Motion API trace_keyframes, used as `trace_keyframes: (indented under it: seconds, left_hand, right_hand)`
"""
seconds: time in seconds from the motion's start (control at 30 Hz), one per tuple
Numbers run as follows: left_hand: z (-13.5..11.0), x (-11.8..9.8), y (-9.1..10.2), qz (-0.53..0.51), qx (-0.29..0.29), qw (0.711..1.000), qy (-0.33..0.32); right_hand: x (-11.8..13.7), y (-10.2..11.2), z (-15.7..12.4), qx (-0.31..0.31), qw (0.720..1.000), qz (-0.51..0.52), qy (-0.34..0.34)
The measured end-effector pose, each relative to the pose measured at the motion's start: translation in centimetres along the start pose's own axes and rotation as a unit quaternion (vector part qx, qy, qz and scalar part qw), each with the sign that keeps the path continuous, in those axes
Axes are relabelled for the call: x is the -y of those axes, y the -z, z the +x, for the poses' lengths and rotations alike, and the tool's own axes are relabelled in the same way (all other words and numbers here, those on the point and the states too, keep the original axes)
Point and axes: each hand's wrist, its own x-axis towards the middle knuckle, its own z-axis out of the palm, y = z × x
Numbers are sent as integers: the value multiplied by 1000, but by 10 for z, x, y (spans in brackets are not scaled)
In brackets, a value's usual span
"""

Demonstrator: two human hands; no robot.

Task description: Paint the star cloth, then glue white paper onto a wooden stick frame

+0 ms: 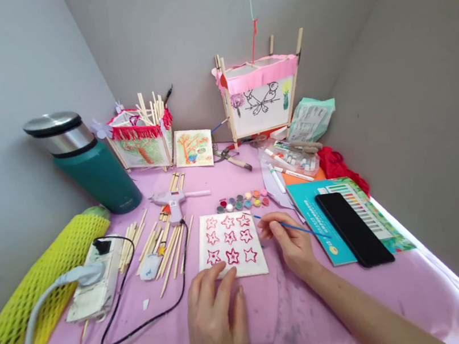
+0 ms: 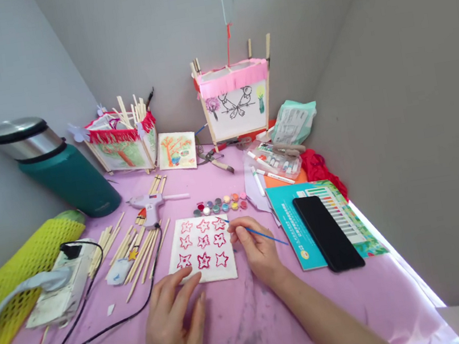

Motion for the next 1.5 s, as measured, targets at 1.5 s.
trace_keyframes:
  seconds: [1.5]
  left_hand:
    - [9,18,-15,86,-41,987,-127]
  right_hand:
    - [16,-6,38,-2,994,-107,19]
